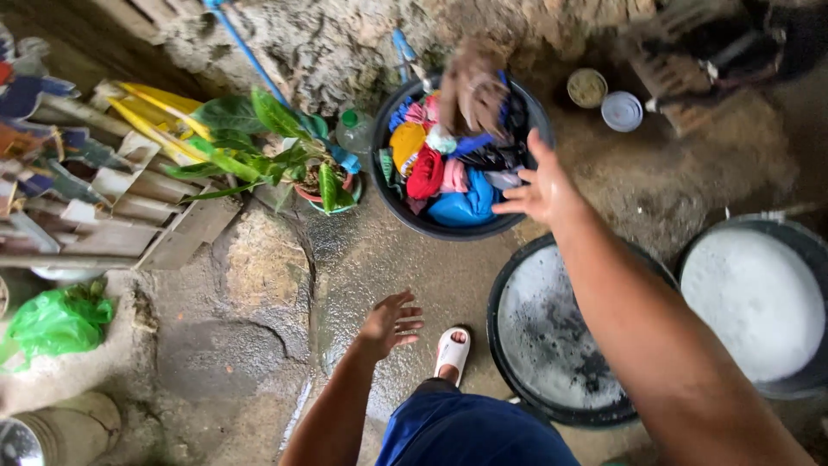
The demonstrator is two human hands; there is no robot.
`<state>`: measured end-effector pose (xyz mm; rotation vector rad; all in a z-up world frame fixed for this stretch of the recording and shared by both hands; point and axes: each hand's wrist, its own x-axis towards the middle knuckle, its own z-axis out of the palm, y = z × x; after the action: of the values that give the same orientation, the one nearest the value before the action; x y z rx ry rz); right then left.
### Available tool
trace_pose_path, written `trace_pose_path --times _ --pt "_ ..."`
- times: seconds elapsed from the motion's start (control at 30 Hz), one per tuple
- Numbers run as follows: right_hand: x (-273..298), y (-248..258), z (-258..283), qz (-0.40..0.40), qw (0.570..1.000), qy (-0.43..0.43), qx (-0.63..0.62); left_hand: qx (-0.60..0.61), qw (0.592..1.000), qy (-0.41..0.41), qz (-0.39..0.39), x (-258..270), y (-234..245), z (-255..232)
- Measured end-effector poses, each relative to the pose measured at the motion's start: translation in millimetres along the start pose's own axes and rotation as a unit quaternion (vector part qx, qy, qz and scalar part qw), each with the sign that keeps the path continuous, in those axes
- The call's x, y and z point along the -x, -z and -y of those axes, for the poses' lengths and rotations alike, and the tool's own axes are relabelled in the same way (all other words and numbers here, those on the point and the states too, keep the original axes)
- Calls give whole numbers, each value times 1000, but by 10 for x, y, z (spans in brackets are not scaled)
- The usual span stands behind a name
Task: Hand washing various items of clothing in buckets with soapy water.
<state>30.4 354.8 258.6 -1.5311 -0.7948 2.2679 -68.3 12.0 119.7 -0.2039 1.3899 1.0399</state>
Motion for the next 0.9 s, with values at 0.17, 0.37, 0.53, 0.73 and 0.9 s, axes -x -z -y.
trace_pose_path --times 0.17,0.37,0.53,0.73,0.9 --pt "-975 1875 -1908 15 996 -2 84 -68 995 25 63 -379 -358 60" --pt "-650 4018 -4156 -88 845 -52 524 -215 974 55 45 -1261 -1063 646" --pt "-1263 5417 -3971 -140 674 24 724 -321 944 60 44 -1979 -1370 1330" --pt "-1624 4862 -3494 -180 788 86 583 -365 929 52 35 -2212 -1925 1902" --pt "-1048 4102 -3240 -87 895 -61 433 -440 896 -22 61 -2092 -2324 2155"
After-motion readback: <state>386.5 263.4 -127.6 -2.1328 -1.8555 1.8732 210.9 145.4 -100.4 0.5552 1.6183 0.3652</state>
